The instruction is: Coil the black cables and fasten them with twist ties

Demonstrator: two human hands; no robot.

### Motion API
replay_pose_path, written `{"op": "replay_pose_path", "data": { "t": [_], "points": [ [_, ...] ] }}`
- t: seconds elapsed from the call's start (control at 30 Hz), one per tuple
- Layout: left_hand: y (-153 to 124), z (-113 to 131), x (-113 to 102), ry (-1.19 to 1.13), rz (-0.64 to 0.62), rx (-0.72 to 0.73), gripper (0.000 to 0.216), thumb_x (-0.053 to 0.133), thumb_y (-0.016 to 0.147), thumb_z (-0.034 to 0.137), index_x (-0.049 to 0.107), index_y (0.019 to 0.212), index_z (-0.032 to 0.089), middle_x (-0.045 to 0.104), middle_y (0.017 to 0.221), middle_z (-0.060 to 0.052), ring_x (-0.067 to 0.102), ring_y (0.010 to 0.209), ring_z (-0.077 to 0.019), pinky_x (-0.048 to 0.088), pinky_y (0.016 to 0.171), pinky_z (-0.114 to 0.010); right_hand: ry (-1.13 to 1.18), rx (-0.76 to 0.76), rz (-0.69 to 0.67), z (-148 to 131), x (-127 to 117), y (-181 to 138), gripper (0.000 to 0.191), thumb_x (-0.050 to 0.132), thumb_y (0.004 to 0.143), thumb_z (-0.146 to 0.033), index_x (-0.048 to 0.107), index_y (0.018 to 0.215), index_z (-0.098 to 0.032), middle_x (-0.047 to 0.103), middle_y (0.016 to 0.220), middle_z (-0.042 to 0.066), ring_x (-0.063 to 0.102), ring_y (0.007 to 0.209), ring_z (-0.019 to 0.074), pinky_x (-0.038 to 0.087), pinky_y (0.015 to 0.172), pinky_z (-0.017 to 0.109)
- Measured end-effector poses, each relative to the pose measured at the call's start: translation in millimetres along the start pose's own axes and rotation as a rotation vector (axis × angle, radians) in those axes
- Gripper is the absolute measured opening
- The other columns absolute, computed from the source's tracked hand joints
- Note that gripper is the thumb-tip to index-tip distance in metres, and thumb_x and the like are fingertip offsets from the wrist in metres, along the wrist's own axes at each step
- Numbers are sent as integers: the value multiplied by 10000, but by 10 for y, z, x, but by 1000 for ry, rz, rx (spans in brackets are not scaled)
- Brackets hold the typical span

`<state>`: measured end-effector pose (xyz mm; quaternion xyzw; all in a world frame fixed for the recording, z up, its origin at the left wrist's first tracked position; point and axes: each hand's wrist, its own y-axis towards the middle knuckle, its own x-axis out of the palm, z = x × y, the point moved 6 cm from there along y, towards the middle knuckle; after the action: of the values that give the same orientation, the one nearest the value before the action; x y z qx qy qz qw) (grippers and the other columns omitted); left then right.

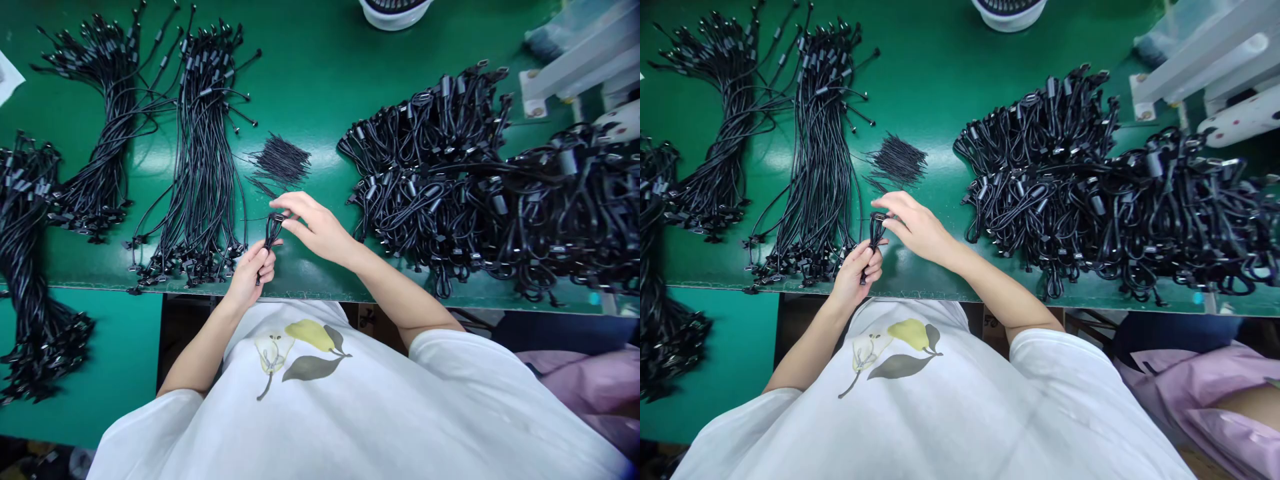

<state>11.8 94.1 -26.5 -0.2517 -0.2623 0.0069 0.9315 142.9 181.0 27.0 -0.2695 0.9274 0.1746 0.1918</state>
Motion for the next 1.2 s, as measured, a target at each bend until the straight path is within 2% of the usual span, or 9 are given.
{"op": "replay_pose_path", "data": {
  "t": [0.13,0.4,0.57,0.7,0.83,0.9,1.0,1.1,1.2],
  "points": [
    [37,-17,-9,134,103,167,365,735,773,452,666,1038,212,385,639,52,276,498,-62,235,413,-178,189,207,112,95,193,-82,549,579,887,-486,466,1328,-181,600,1281,131,624,1072,205,500,928,366],
    [16,-142,124,112,61,88,395,740,745,511,588,950,209,402,625,71,218,440,-39,162,376,-175,792,408,70,143,582,-110,372,479,926,-542,541,984,-180,744,905,81,701,846,161,536,816,298],
    [23,-184,95,160,73,81,416,689,771,574,543,925,216,416,616,73,267,411,-53,232,341,-187,807,472,50,243,603,-140,388,471,933,-528,558,1039,-165,739,971,95,694,840,149,537,764,270],
    [88,-149,-36,451,181,276,364,492,914,567,543,1001,218,411,612,62,334,427,-80,309,392,-215,676,437,106,283,650,-206,332,546,902,-438,550,1120,-188,699,1102,85,660,1000,172,536,844,303],
    [163,-123,55,1062,66,464,389,438,967,424,493,1259,174,644,1068,-121,642,957,-235,523,825,-375,412,483,105,377,676,-273,241,452,950,-373,597,1017,-193,690,1102,73,634,1076,177,490,956,329],
    [170,-132,129,1237,-73,513,442,475,956,390,458,1336,164,573,1313,-174,546,1230,-289,444,1024,-462,370,490,122,464,559,-264,241,404,973,-346,580,923,-189,708,1032,63,661,1013,157,482,959,319],
    [128,-75,99,1276,-167,527,383,453,974,369,526,1298,179,604,1297,-145,559,1222,-252,427,1063,-444,370,540,198,649,90,-241,248,427,973,-396,504,839,-201,669,754,0,658,656,122,537,732,285],
    [64,77,-120,1233,-63,531,336,443,981,361,600,1218,184,657,1208,-115,620,1112,-215,468,1013,-388,183,565,381,817,-752,-213,323,400,978,-492,492,850,-210,531,602,-49,524,452,106,509,569,284],
    [5,256,-406,1260,105,548,323,438,978,361,637,1160,183,676,1173,-105,631,1086,-218,472,993,-378,-281,530,488,946,-1575,-120,377,298,1007,-478,527,872,-211,577,699,10,568,549,146,516,655,354]
  ]
}}
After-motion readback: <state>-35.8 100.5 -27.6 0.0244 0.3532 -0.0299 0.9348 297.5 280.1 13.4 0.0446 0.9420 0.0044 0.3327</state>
